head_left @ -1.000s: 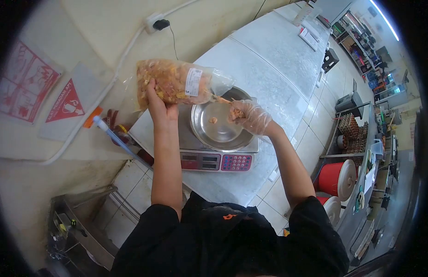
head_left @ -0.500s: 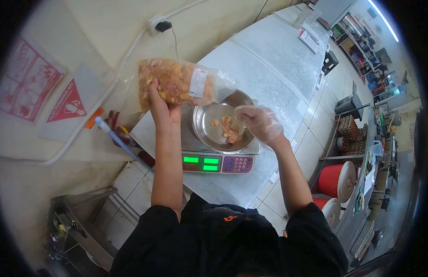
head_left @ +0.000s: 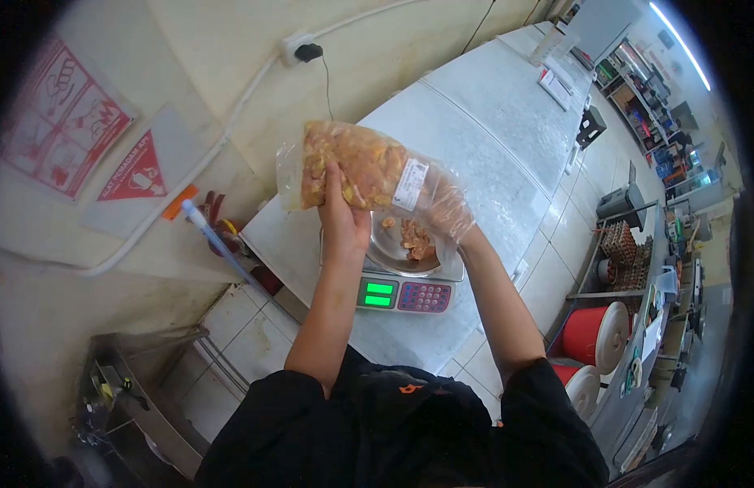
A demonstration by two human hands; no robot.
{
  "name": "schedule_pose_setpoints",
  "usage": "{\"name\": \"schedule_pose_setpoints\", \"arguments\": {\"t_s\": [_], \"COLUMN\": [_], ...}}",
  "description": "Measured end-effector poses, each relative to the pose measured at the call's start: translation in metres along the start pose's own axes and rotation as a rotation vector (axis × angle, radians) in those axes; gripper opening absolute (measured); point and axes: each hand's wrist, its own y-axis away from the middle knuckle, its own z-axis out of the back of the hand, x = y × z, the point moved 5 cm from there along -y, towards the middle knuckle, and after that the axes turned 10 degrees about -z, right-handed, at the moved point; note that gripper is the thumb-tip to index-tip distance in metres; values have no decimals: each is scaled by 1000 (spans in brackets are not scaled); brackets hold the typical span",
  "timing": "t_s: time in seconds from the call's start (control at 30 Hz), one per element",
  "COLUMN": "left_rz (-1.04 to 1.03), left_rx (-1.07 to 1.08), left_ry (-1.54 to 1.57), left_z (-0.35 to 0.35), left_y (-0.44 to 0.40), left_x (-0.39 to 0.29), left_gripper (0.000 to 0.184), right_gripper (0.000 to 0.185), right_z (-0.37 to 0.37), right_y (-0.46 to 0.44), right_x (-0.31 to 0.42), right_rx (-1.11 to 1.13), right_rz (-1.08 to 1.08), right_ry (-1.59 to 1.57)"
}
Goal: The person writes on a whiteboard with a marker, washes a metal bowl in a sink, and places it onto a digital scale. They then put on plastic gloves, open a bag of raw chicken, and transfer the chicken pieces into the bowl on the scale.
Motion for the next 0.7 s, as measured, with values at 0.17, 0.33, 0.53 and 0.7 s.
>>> {"name": "schedule_pose_setpoints", "arguments": {"t_s": [0.17,0.33,0.53,0.7], "left_rz": [50,126,88,-45], "left_rx": [45,154,186,190], "left_ry": [74,-33,-17,-168], "left_z": [-7,-42,-40,-43], "left_y": [8,11,3,-3], "left_x": [-9,-28,-20,-33], "left_gripper": [68,76,53,49], "right_gripper": [53,57,53,54], "right_z": [-3,-19,-21,-20], "right_y": [1,21,18,14], "right_x": [-9,0,8,5], "right_rx": [-62,42,117,35], "right_rz": [59,-145,-113,-172], "right_ry": [-293,-797,-951,-956]}}
